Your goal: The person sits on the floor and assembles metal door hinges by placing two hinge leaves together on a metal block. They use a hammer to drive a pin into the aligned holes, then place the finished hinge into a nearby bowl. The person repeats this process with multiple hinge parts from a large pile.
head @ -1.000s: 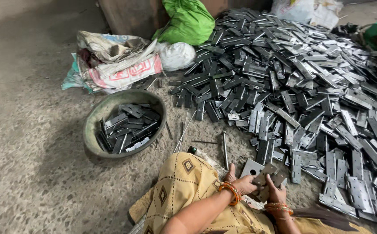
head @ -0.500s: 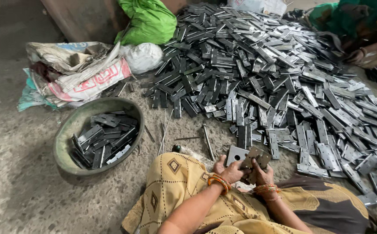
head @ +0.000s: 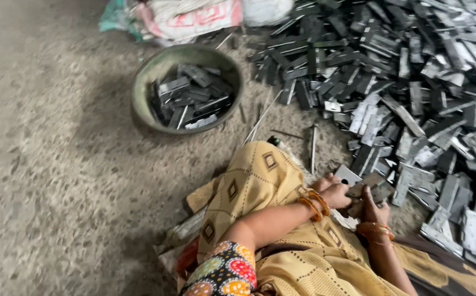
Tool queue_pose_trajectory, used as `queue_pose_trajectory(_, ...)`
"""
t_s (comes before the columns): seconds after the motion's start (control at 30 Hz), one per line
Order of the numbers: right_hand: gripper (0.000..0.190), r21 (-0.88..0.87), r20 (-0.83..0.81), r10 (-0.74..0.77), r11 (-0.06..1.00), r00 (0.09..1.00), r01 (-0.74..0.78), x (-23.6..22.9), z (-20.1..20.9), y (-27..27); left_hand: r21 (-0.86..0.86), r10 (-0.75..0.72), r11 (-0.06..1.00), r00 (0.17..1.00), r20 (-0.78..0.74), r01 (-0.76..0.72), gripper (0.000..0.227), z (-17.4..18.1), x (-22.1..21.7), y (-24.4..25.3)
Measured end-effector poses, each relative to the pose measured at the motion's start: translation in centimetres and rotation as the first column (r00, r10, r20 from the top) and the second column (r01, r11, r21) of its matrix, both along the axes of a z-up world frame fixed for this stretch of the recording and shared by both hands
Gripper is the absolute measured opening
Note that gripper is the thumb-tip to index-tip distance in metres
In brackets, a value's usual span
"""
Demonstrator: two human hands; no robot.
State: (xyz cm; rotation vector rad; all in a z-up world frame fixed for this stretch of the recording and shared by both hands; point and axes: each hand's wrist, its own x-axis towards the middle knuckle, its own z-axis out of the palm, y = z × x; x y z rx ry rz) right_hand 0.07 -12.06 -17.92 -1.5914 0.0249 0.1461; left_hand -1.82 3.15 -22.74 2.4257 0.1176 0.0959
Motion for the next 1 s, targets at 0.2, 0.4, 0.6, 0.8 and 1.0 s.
queue_pose_trajectory(0.2, 0.027, 0.151, -0.204, 0.062, 0.988, 0.977, -0.031, -0.7, -1.3, -0.5, 0.141, -0.083, 0.986, 0.996, -0.032, 0.087, 0.051, -0.4, 1.4, 0.0)
queue_pose_trajectory(0.4, 0.029, 0.191, -0.19, 0.116, 0.978, 0.975, -0.08, -0.6, -1.9, -1.1, -0.065, -0.001, 0.998, 0.999, -0.046, -0.002, 0.063, -1.9, 2.7, -0.8)
queue_pose_trajectory(0.6, 0.025, 0.197, -0.121, 0.084, 0.979, 0.989, -0.059, -1.3, -2.7, -0.6, -0.069, -0.062, 0.996, 0.986, -0.155, 0.052, 0.048, -2.3, 2.2, -1.1)
queue_pose_trajectory(0.8, 0.023, 0.241, -0.027, 0.009, 0.971, 1.0, -0.002, -1.7, -2.8, -0.4, -0.172, -0.03, 0.984, 0.999, 0.041, 0.037, 0.038, -2.2, 1.7, -1.4)
queue_pose_trajectory(1.0, 0.026, 0.17, 0.0, 0.001, 0.985, 1.0, -0.001, -1.8, -2.8, -0.6, -0.256, -0.033, 0.966, 0.999, 0.03, 0.039, 0.047, -2.1, 1.9, -1.3)
